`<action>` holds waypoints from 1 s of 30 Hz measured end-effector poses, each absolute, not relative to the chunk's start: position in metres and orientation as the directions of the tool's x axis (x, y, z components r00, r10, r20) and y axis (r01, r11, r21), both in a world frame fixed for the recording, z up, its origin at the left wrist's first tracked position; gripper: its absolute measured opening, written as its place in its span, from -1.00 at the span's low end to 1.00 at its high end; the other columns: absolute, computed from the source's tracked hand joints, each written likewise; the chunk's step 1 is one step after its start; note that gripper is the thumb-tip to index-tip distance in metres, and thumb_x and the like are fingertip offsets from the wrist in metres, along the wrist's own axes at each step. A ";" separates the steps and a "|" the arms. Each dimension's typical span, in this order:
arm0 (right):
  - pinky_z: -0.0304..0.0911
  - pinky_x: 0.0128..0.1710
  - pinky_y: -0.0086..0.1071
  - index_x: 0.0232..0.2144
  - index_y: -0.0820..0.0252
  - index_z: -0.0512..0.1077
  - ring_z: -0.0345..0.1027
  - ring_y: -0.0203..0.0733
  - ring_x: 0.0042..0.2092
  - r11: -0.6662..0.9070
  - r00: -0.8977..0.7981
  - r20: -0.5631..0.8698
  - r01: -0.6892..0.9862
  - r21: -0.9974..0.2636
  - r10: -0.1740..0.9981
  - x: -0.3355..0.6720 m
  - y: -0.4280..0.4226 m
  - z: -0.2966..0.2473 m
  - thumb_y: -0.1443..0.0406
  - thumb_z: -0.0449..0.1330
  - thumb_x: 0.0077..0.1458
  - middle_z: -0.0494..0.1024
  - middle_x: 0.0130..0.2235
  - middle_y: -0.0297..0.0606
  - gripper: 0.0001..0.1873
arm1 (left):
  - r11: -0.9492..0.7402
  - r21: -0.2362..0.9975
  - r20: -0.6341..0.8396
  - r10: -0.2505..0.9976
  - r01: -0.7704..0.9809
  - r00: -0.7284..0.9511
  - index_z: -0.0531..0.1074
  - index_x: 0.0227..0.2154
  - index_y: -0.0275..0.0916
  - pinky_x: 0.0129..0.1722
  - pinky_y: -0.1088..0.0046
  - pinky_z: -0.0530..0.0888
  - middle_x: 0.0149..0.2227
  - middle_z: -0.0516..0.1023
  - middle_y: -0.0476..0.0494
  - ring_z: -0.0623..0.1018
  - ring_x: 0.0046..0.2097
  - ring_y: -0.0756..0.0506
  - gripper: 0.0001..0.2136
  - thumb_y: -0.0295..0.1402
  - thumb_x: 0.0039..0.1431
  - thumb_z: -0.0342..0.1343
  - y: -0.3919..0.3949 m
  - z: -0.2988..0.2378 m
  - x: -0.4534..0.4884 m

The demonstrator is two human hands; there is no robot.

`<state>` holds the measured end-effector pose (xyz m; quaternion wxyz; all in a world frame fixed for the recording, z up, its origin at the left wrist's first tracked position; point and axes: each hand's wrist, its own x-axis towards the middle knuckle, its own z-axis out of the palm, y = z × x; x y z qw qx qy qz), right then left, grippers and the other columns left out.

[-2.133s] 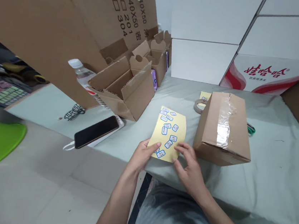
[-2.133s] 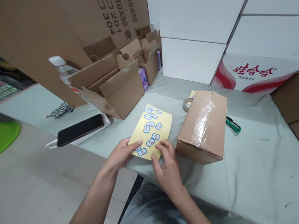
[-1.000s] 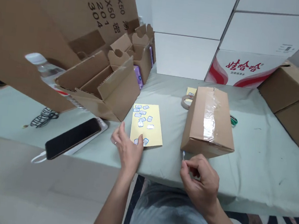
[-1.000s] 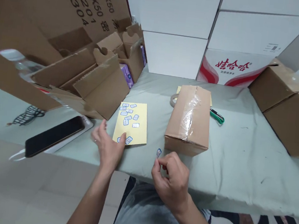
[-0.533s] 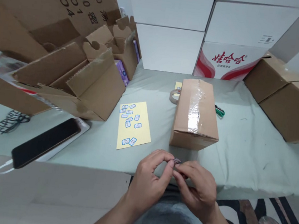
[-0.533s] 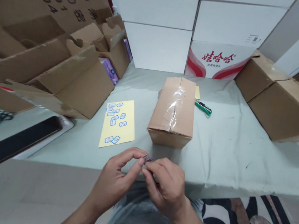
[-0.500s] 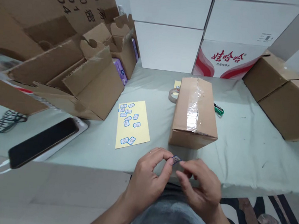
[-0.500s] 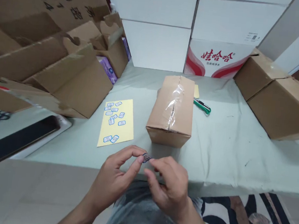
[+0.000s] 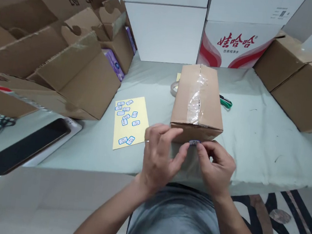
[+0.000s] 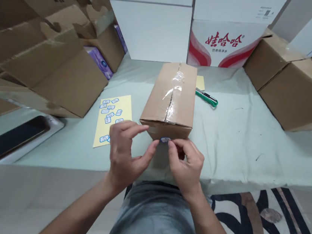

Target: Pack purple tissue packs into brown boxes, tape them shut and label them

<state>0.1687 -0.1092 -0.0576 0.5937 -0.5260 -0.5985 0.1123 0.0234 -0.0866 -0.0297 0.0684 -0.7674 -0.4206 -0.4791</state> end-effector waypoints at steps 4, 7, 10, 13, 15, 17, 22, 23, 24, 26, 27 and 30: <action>0.24 -0.54 -0.49 -0.39 0.18 0.50 0.31 -0.39 -0.54 0.415 0.331 0.624 0.520 -0.747 0.708 0.163 -0.097 -0.071 0.38 0.24 0.15 0.54 -0.48 -0.40 -0.93 | -0.624 0.284 0.786 0.586 0.728 0.196 0.24 0.13 -0.19 0.15 -0.03 0.27 0.13 0.21 -0.35 0.24 0.19 -0.35 -0.44 -0.28 0.08 0.26 -0.064 -0.037 0.023; 0.29 -0.51 -0.48 -0.36 0.17 0.51 0.38 -0.35 -0.50 0.416 0.366 0.645 0.534 -0.736 0.670 0.159 -0.095 -0.077 0.38 0.24 0.15 0.59 -0.44 -0.37 -0.95 | -0.657 0.320 0.736 0.626 0.683 0.258 0.22 0.15 -0.14 0.18 -0.06 0.25 0.24 0.08 -0.35 0.12 0.29 -0.39 -0.46 -0.28 0.11 0.24 -0.054 -0.039 0.023; 0.31 -0.47 -0.47 -0.36 0.16 0.51 0.42 -0.33 -0.48 0.421 0.365 0.679 0.574 -0.703 0.637 0.156 -0.096 -0.078 0.39 0.25 0.14 0.60 -0.43 -0.37 -0.95 | -0.676 0.357 0.725 0.636 0.645 0.265 0.25 0.09 -0.12 0.19 -0.04 0.27 0.23 0.11 -0.32 0.14 0.29 -0.36 -0.52 -0.32 0.12 0.23 -0.049 -0.040 0.023; 0.28 -0.48 -0.47 -0.36 0.15 0.51 0.39 -0.35 -0.50 0.418 0.340 0.712 0.625 -0.659 0.615 0.157 -0.095 -0.077 0.40 0.26 0.12 0.60 -0.43 -0.37 -0.94 | -0.692 0.396 0.723 0.640 0.604 0.260 0.24 0.06 -0.10 0.20 -0.03 0.28 0.19 0.15 -0.29 0.19 0.26 -0.32 -0.54 -0.35 0.11 0.23 -0.046 -0.041 0.022; 0.23 -0.51 -0.48 -0.37 0.15 0.49 0.34 -0.38 -0.53 0.401 0.316 0.724 0.665 -0.630 0.613 0.160 -0.093 -0.074 0.39 0.28 0.11 0.57 -0.46 -0.39 -0.95 | -0.710 0.394 0.727 0.629 0.584 0.275 0.23 0.05 -0.10 0.19 -0.03 0.30 0.18 0.15 -0.28 0.21 0.25 -0.31 -0.55 -0.35 0.11 0.23 -0.044 -0.042 0.020; 0.17 -0.56 -0.50 -0.43 0.16 0.45 0.25 -0.42 -0.57 0.365 0.303 0.735 0.716 -0.596 0.607 0.164 -0.092 -0.071 0.38 0.30 0.10 0.48 -0.53 -0.45 -0.90 | -0.723 0.385 0.732 0.618 0.573 0.288 0.24 0.04 -0.11 0.18 -0.03 0.31 0.18 0.15 -0.29 0.20 0.25 -0.31 -0.55 -0.35 0.11 0.23 -0.043 -0.042 0.019; 0.08 -0.59 -0.53 -0.56 0.16 0.26 0.06 -0.46 -0.60 0.336 0.333 0.716 0.710 -0.619 0.613 0.176 -0.094 -0.066 0.37 0.33 0.08 0.25 -0.60 -0.53 -0.69 | -0.752 0.383 0.745 0.595 0.537 0.301 0.24 0.09 -0.15 0.21 0.01 0.30 0.17 0.17 -0.31 0.21 0.25 -0.28 -0.52 -0.35 0.12 0.24 -0.039 -0.043 0.014; 0.11 -0.57 -0.53 -0.52 0.16 0.29 0.09 -0.44 -0.57 0.358 0.351 0.711 0.678 -0.642 0.610 0.177 -0.095 -0.068 0.38 0.31 0.09 0.27 -0.57 -0.51 -0.74 | -0.753 0.409 0.743 0.603 0.516 0.290 0.22 0.13 -0.13 0.22 0.01 0.30 0.18 0.17 -0.30 0.21 0.26 -0.28 -0.48 -0.32 0.13 0.24 -0.040 -0.044 0.013; 0.16 -0.53 -0.52 -0.44 0.15 0.33 0.15 -0.41 -0.53 0.383 0.373 0.713 0.648 -0.658 0.594 0.178 -0.096 -0.070 0.38 0.30 0.09 0.30 -0.51 -0.48 -0.81 | -0.743 0.464 0.732 0.629 0.483 0.264 0.18 0.17 -0.10 0.21 0.02 0.31 0.20 0.16 -0.30 0.19 0.28 -0.28 -0.44 -0.27 0.14 0.24 -0.041 -0.045 0.011; 0.31 -0.36 -0.42 -0.16 0.13 0.37 0.31 -0.31 -0.35 0.417 0.416 0.723 0.613 -0.671 0.551 0.177 -0.100 -0.079 0.37 0.29 0.09 0.38 -0.31 -0.34 -0.74 | -0.662 0.652 0.658 0.736 0.369 0.158 0.08 0.26 -0.03 0.18 0.06 0.37 0.27 0.10 -0.27 0.17 0.32 -0.28 -0.40 -0.17 0.21 0.16 -0.046 -0.049 0.009; 0.37 -0.23 -0.32 0.02 0.12 0.31 0.36 -0.23 -0.22 0.417 0.418 0.722 0.612 -0.672 0.551 0.174 -0.101 -0.084 0.34 0.29 0.08 0.39 -0.19 -0.25 -0.56 | -0.592 0.753 0.590 0.801 0.289 0.102 0.05 0.28 0.01 0.15 0.09 0.40 0.30 0.08 -0.24 0.16 0.33 -0.27 -0.42 -0.13 0.26 0.09 -0.051 -0.051 0.010; 0.21 0.12 0.09 0.35 0.14 -0.12 0.17 0.10 0.21 0.323 0.381 0.636 0.621 -0.714 0.672 0.160 -0.105 -0.096 0.21 0.33 0.04 0.19 0.19 0.09 -0.02 | -0.402 0.910 0.395 0.915 0.104 0.082 0.03 0.31 0.04 0.17 0.10 0.39 0.34 0.09 -0.21 0.19 0.34 -0.25 -0.51 -0.08 0.36 -0.14 -0.071 -0.059 0.015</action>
